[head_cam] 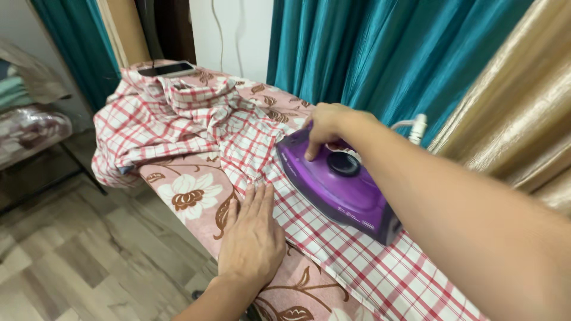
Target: The person irons a plaid shirt on an ironing board, smoothing the sleeves and main body panels using a purple iron and then spreading the shirt flat to continue.
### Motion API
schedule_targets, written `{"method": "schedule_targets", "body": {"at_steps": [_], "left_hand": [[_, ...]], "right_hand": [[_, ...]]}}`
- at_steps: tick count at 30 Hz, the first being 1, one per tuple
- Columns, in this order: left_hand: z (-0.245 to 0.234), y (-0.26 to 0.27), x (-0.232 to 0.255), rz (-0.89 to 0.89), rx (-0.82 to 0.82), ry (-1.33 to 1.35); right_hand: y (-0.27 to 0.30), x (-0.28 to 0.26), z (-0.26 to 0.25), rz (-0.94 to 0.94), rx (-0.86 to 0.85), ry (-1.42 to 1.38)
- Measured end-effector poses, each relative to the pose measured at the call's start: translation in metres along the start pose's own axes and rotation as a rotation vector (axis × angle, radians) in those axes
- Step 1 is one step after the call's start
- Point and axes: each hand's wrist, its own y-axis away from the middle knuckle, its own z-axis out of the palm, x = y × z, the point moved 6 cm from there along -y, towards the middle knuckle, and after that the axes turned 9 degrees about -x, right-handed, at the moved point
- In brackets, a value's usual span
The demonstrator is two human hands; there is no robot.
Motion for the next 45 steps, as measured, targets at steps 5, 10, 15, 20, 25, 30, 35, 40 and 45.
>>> {"method": "schedule_targets", "body": {"at_steps": [5,10,15,20,25,30,35,40,45], "left_hand": [[0.004,-0.002,0.0,0.018,0.022,-0.042],[0.003,-0.003,0.001,0.053,0.052,-0.06],[-0.002,-0.003,0.004,0.037,0.034,-0.078],[-0.002,-0.006,0.005,0.02,-0.009,-0.049],[0.0,-0.005,0.001,0.004,0.018,-0.056],[0.001,0.0,0.0,0.03,0.051,-0.018],[-0.001,-0.003,0.003,0.025,0.021,-0.049],[0.001,-0.002,0.001,0.023,0.011,-0.055],[-0.001,-0.004,0.002,0.024,0.004,-0.048]], "right_hand": [[0.015,0.021,0.017,-0.111,-0.159,-0.102],[0.15,0.079,0.075,0.076,-0.257,-0.063],[0.236,0.153,0.129,0.22,-0.553,-0.072],[0.222,0.144,0.124,0.179,-0.401,0.035],[0.136,0.076,0.059,0.223,-0.097,0.08],[0.017,0.025,0.002,0.078,0.075,0.031],[-0.023,0.014,-0.008,-0.037,-0.068,-0.001],[0.054,0.031,0.032,-0.134,-0.177,-0.083],[0.163,0.055,0.06,0.043,-0.237,0.054]]}}
